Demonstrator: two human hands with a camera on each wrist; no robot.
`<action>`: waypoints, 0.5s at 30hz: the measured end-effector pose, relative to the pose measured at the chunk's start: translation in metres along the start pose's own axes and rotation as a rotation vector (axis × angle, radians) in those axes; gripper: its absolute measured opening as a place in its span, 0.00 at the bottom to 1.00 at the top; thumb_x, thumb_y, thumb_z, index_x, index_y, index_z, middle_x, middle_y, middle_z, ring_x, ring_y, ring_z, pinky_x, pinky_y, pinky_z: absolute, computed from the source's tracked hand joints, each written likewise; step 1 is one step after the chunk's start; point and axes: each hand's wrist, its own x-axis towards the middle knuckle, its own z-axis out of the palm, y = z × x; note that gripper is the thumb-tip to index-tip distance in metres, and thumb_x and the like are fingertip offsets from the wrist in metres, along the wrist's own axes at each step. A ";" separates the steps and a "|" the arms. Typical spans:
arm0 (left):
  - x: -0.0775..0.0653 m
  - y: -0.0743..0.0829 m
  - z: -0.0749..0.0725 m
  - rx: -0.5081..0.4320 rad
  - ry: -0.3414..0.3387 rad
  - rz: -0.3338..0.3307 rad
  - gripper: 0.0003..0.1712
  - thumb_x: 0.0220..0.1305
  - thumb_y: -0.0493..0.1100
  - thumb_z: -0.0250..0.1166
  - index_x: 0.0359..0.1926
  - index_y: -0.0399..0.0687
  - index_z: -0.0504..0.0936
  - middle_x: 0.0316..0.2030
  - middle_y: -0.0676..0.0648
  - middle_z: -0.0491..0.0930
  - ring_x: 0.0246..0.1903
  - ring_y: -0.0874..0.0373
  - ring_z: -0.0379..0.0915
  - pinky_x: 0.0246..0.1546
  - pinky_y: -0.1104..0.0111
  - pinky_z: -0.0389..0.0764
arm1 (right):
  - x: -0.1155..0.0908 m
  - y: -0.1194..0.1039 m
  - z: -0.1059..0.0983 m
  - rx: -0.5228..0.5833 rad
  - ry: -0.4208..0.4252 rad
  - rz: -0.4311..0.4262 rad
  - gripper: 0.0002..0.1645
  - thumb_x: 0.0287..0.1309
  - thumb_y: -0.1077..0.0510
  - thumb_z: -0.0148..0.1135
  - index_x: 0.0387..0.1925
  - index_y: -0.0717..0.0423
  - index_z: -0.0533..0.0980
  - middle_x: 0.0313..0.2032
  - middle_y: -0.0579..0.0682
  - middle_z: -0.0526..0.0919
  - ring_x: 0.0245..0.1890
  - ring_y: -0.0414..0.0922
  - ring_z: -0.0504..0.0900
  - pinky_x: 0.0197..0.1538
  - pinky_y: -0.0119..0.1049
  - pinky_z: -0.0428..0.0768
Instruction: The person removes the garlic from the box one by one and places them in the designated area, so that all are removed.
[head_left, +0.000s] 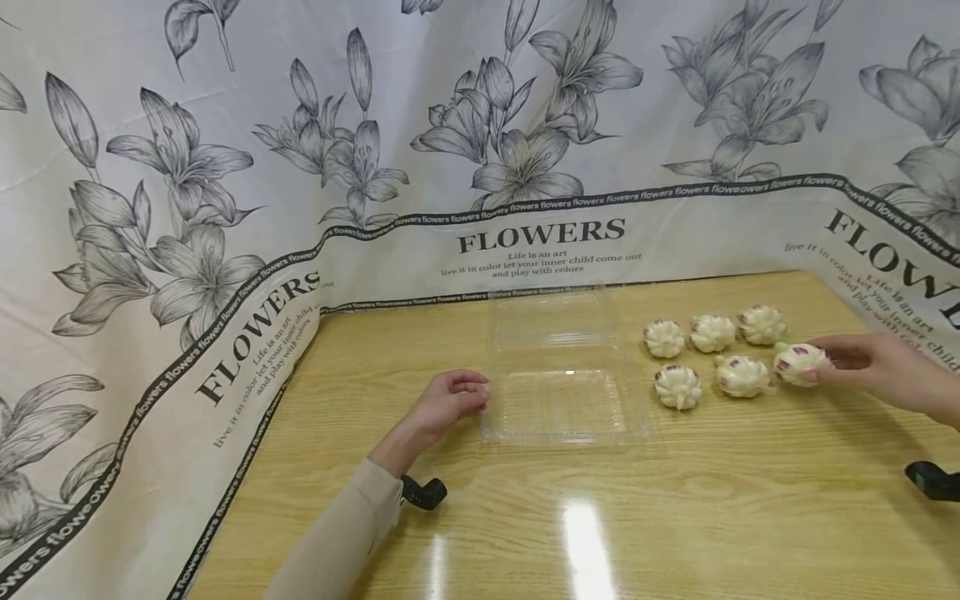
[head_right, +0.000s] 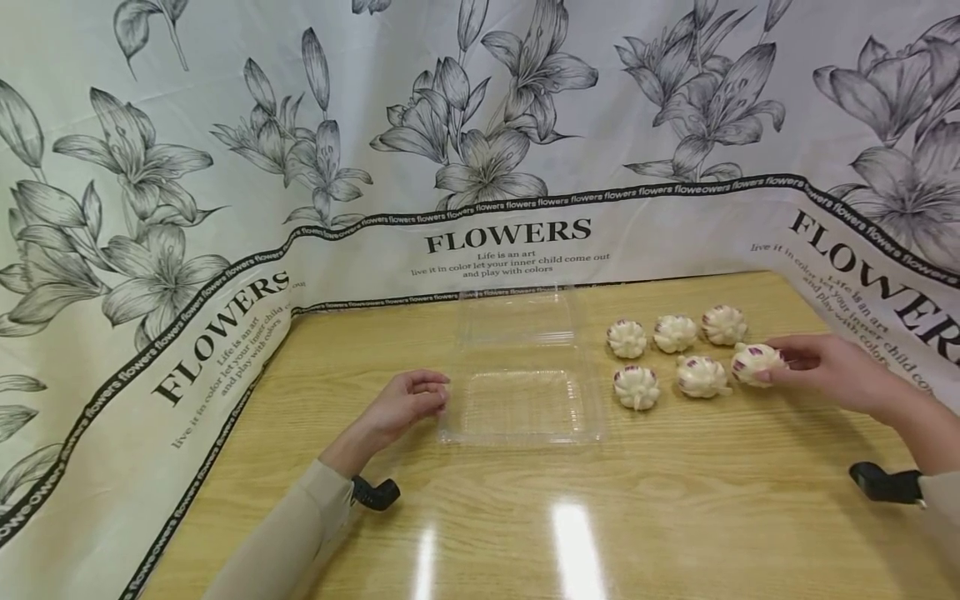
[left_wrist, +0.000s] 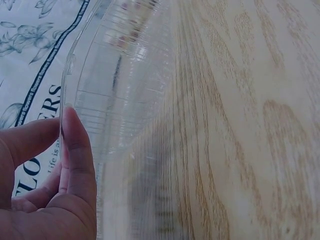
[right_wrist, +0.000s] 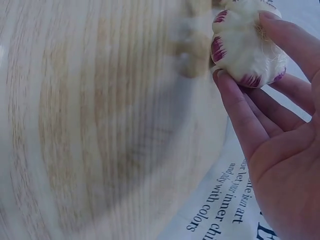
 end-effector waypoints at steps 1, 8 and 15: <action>0.000 0.000 0.000 0.002 -0.001 0.001 0.22 0.71 0.26 0.60 0.62 0.21 0.70 0.39 0.44 0.78 0.37 0.54 0.80 0.42 0.69 0.85 | 0.000 0.002 0.002 -0.001 0.002 -0.001 0.46 0.69 0.47 0.66 0.64 0.86 0.63 0.60 0.87 0.66 0.56 0.80 0.72 0.47 0.63 0.83; 0.001 -0.001 0.000 0.001 -0.011 -0.004 0.23 0.71 0.27 0.60 0.64 0.22 0.69 0.38 0.45 0.78 0.35 0.58 0.80 0.42 0.70 0.85 | 0.005 0.013 0.009 -0.001 -0.013 -0.001 0.45 0.70 0.48 0.65 0.64 0.85 0.63 0.60 0.88 0.64 0.56 0.81 0.70 0.52 0.70 0.77; 0.000 -0.001 0.000 0.004 -0.002 -0.001 0.23 0.71 0.27 0.60 0.63 0.21 0.69 0.40 0.43 0.78 0.36 0.56 0.80 0.41 0.69 0.85 | 0.010 0.018 0.010 -0.003 -0.071 0.002 0.47 0.71 0.48 0.64 0.65 0.87 0.59 0.58 0.88 0.65 0.54 0.81 0.71 0.49 0.64 0.82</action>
